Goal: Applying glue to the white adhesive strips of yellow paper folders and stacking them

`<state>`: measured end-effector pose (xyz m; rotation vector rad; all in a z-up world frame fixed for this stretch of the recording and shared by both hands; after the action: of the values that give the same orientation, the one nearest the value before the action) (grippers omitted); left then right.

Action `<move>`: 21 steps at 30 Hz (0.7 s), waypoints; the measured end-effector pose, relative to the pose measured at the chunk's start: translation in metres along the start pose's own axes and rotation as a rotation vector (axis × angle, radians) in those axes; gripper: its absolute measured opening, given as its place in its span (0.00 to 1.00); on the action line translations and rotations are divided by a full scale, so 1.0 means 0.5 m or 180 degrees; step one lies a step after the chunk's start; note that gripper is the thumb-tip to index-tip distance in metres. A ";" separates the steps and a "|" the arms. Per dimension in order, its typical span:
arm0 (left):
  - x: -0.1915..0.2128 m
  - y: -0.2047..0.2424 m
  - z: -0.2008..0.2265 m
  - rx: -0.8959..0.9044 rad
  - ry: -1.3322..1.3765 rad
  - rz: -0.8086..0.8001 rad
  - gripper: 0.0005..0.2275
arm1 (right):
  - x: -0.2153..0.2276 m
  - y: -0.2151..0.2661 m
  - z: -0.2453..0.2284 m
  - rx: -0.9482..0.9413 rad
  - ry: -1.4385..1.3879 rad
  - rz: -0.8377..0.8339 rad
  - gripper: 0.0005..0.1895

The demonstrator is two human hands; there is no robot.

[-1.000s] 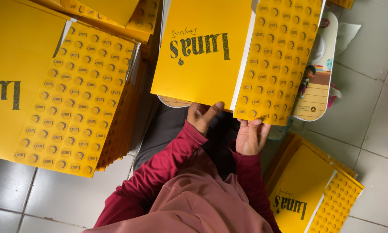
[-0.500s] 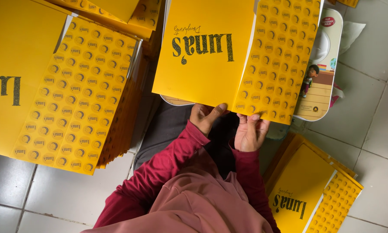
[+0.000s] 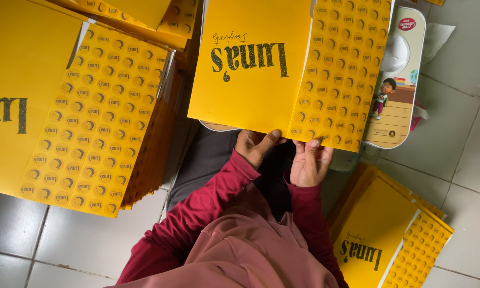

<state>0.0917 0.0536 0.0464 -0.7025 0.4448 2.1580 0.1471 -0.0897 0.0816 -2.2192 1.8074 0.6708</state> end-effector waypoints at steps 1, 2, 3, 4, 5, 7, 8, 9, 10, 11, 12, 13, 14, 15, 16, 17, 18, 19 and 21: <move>-0.002 -0.001 0.002 -0.0001 -0.0002 -0.0003 0.12 | 0.002 -0.001 0.003 0.0002 -0.0002 0.0001 0.23; -0.003 -0.002 0.003 -0.0006 0.0014 0.0012 0.12 | 0.004 -0.002 0.005 0.0011 0.0006 0.0002 0.23; -0.005 -0.002 0.005 -0.0007 0.0031 0.0027 0.12 | 0.007 -0.002 0.007 0.0020 0.0016 0.0008 0.23; -0.007 -0.002 0.006 -0.0004 0.0030 0.0023 0.12 | 0.007 -0.001 0.005 0.0022 0.0015 0.0013 0.23; -0.008 -0.001 0.009 -0.0012 0.0021 0.0027 0.12 | 0.007 -0.002 0.004 0.0013 0.0010 0.0017 0.23; -0.008 -0.001 0.008 -0.0018 0.0014 0.0028 0.12 | 0.006 -0.002 0.004 0.0006 0.0007 0.0025 0.23; -0.007 0.000 0.005 -0.0011 0.0023 0.0040 0.12 | 0.007 -0.001 0.005 0.0010 -0.0010 0.0026 0.23; -0.005 -0.001 0.002 -0.0006 0.0030 0.0054 0.12 | 0.007 -0.002 0.006 0.0013 -0.0028 0.0023 0.24; -0.006 -0.002 0.000 -0.0005 0.0032 0.0055 0.12 | 0.008 -0.004 0.008 0.0013 -0.0026 0.0024 0.24; -0.004 -0.002 -0.003 0.0007 0.0035 0.0072 0.12 | 0.010 -0.005 0.010 0.0014 -0.0013 0.0044 0.24; -0.003 -0.001 -0.005 0.0020 0.0038 0.0090 0.12 | 0.013 -0.006 0.013 0.0014 -0.0001 0.0065 0.24; -0.003 -0.001 -0.002 0.0023 0.0036 0.0092 0.12 | 0.014 -0.007 0.014 0.0010 -0.0001 0.0067 0.24; -0.005 -0.002 0.001 0.0024 0.0048 0.0093 0.12 | 0.016 -0.007 0.015 0.0005 -0.0004 0.0069 0.24; -0.007 -0.003 0.004 0.0022 0.0061 0.0089 0.12 | 0.017 -0.009 0.016 0.0005 -0.0008 0.0069 0.24; -0.007 -0.004 0.003 0.0022 0.0060 0.0088 0.12 | 0.017 -0.009 0.016 0.0006 -0.0009 0.0070 0.24; -0.007 -0.003 0.001 0.0044 0.0073 0.0093 0.12 | 0.018 -0.009 0.017 0.0005 -0.0010 0.0074 0.25; -0.007 -0.002 -0.001 0.0065 0.0086 0.0097 0.11 | 0.019 -0.009 0.017 0.0004 -0.0011 0.0078 0.25; -0.005 -0.002 -0.005 0.0067 0.0085 0.0096 0.11 | 0.017 -0.009 0.018 0.0005 -0.0011 0.0081 0.25; -0.002 -0.001 -0.013 0.0059 0.0095 0.0108 0.12 | 0.015 -0.009 0.019 0.0008 -0.0050 0.0088 0.25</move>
<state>0.0946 0.0500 0.0418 -0.7226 0.4952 2.1748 0.1504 -0.0912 0.0693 -2.1851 1.8335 0.6890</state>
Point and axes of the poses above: each hand's wrist, its own y-axis away from the middle knuckle, its own x-axis out of the back of the hand, z = x × y, the point moved 9 cm from there along -y, towards the middle knuckle, and after that the axes turned 11 degrees about -x, right-handed, at the moved point
